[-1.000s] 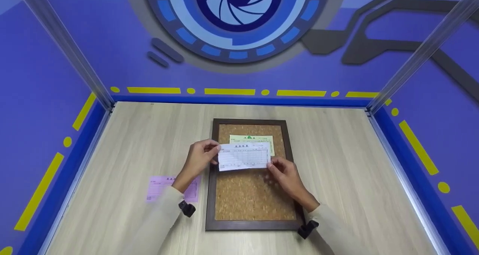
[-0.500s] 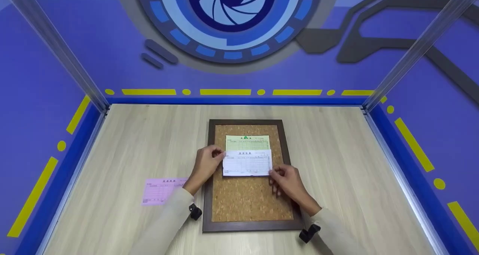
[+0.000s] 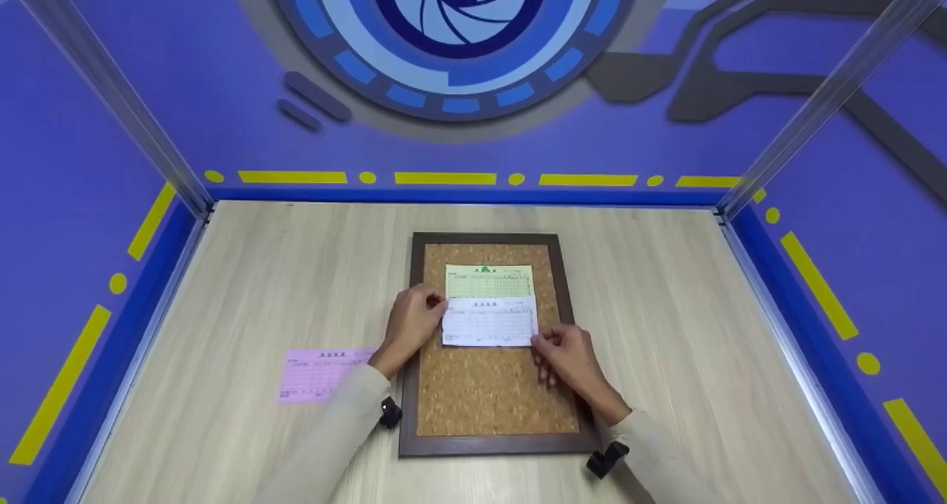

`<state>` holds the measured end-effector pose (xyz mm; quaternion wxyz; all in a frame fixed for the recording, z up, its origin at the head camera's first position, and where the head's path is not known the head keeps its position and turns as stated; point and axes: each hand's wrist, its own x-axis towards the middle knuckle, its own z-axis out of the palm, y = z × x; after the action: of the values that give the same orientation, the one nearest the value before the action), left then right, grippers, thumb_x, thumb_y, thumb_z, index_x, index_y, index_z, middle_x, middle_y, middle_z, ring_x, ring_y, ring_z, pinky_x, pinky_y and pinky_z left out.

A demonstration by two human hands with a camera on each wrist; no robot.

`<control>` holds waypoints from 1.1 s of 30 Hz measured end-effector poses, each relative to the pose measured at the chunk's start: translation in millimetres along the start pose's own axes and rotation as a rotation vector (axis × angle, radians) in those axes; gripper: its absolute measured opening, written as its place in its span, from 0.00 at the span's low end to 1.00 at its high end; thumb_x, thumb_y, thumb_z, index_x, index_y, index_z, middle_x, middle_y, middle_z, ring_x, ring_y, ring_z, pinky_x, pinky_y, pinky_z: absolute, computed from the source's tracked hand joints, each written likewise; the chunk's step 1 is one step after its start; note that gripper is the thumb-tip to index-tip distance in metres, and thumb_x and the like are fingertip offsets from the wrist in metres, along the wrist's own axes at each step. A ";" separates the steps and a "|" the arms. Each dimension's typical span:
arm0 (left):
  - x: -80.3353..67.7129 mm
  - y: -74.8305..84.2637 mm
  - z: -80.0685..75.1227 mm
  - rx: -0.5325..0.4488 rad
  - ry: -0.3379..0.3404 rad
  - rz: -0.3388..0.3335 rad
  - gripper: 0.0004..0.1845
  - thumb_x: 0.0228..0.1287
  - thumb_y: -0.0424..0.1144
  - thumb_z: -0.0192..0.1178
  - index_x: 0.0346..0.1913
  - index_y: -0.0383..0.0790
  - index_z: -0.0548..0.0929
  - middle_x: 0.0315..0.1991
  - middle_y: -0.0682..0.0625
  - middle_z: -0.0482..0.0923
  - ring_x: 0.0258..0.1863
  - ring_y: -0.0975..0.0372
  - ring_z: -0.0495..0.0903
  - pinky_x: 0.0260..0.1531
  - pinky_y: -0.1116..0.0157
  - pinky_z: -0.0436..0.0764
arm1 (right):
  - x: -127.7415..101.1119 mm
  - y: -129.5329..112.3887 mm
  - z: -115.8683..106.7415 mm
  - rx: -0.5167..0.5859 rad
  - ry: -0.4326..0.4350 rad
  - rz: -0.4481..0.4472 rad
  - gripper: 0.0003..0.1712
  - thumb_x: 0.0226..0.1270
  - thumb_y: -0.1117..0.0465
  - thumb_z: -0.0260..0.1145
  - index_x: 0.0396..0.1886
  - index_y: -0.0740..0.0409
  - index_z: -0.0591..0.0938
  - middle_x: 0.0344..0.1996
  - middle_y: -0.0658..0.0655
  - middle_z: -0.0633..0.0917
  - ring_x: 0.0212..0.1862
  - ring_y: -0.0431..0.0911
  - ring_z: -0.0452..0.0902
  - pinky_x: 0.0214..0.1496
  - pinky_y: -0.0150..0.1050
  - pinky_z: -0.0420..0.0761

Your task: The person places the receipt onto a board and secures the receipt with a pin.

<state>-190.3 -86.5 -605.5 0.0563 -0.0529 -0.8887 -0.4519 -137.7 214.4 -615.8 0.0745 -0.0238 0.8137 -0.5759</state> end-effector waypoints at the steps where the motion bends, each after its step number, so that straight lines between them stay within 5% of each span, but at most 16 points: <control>1: 0.5 0.6 0.6 0.004 -0.003 -0.001 0.03 0.71 0.29 0.71 0.38 0.35 0.92 0.35 0.48 0.86 0.37 0.56 0.84 0.42 0.54 0.84 | -0.2 -0.2 -0.4 -0.006 0.000 -0.002 0.12 0.77 0.67 0.68 0.31 0.67 0.86 0.18 0.60 0.86 0.12 0.45 0.80 0.12 0.37 0.79; 18: 1.8 -2.2 1.2 0.158 -0.012 0.080 0.06 0.69 0.30 0.72 0.32 0.39 0.90 0.34 0.49 0.83 0.36 0.57 0.81 0.38 0.55 0.81 | -1.2 -5.5 1.0 -0.132 0.038 0.052 0.11 0.74 0.67 0.68 0.28 0.63 0.85 0.15 0.54 0.84 0.11 0.42 0.78 0.11 0.35 0.77; 33: -0.5 0.2 5.3 0.202 -0.055 0.058 0.05 0.68 0.30 0.72 0.34 0.39 0.89 0.37 0.49 0.83 0.39 0.55 0.81 0.42 0.52 0.82 | -4.3 -1.6 -0.9 -0.166 0.053 0.065 0.09 0.71 0.67 0.67 0.28 0.61 0.84 0.13 0.53 0.83 0.10 0.41 0.77 0.11 0.34 0.76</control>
<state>-190.0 -82.1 -608.5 0.0498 -0.0849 -0.9291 -0.3566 -133.6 215.3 -613.6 0.0695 0.0116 0.8607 -0.5042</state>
